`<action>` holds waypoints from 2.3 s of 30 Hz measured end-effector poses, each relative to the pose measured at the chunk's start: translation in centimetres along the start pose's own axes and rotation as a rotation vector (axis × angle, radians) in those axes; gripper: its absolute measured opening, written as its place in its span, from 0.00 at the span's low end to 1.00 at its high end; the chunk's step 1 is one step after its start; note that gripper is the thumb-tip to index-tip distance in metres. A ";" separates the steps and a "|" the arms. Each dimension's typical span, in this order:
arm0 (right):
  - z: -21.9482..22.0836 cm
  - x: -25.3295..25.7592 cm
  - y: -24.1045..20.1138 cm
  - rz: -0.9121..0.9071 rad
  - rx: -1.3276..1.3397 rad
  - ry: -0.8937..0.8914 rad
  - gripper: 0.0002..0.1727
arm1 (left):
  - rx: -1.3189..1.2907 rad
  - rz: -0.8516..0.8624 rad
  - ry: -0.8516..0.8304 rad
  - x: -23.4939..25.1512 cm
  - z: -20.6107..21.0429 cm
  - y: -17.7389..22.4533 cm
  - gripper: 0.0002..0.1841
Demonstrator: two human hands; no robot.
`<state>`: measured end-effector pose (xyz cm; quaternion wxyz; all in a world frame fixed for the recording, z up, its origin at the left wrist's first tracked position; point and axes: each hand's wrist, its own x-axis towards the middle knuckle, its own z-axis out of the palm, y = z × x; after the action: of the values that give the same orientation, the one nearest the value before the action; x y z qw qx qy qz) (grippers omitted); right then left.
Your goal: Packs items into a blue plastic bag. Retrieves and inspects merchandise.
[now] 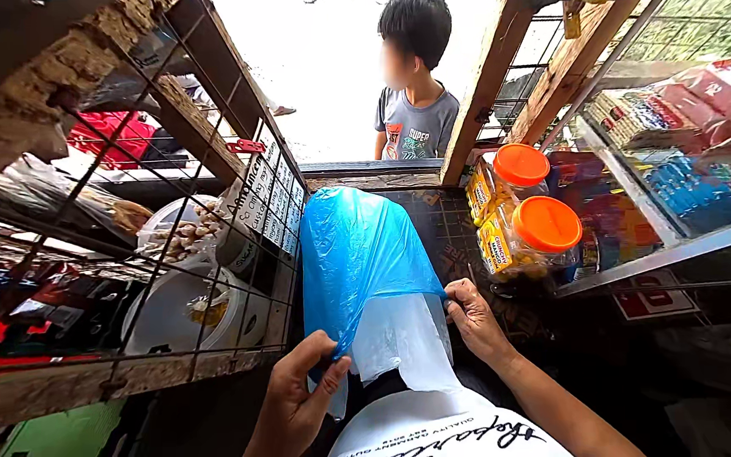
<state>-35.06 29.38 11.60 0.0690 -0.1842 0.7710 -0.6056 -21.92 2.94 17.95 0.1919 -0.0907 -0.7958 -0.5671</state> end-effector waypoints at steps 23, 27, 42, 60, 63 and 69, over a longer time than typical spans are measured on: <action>-4.9 6.0 -11.3 0.106 0.464 -0.016 0.16 | -0.362 -0.093 0.301 11.4 1.4 9.0 0.10; -6.7 7.3 -15.2 0.078 0.493 -0.090 0.15 | -0.559 -0.146 0.287 13.5 -0.9 11.1 0.17; -4.7 12.7 -20.4 0.303 0.467 -0.014 0.13 | -0.898 -0.301 0.628 18.9 -1.5 10.9 0.16; -0.7 22.9 -20.3 0.382 0.989 0.250 0.12 | 0.446 -0.330 0.230 22.5 -4.0 9.9 0.32; -0.1 24.0 -20.0 0.366 0.806 0.187 0.11 | 0.595 -0.361 0.198 23.2 -4.0 10.0 0.41; 1.5 26.0 -18.9 0.269 0.509 0.105 0.18 | 0.724 -0.372 0.230 24.2 -5.3 9.7 0.35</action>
<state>-54.80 14.73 32.40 0.1526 -0.0257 0.6144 -0.7737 -39.37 -0.54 37.75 0.1933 0.1918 -0.9199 -0.2822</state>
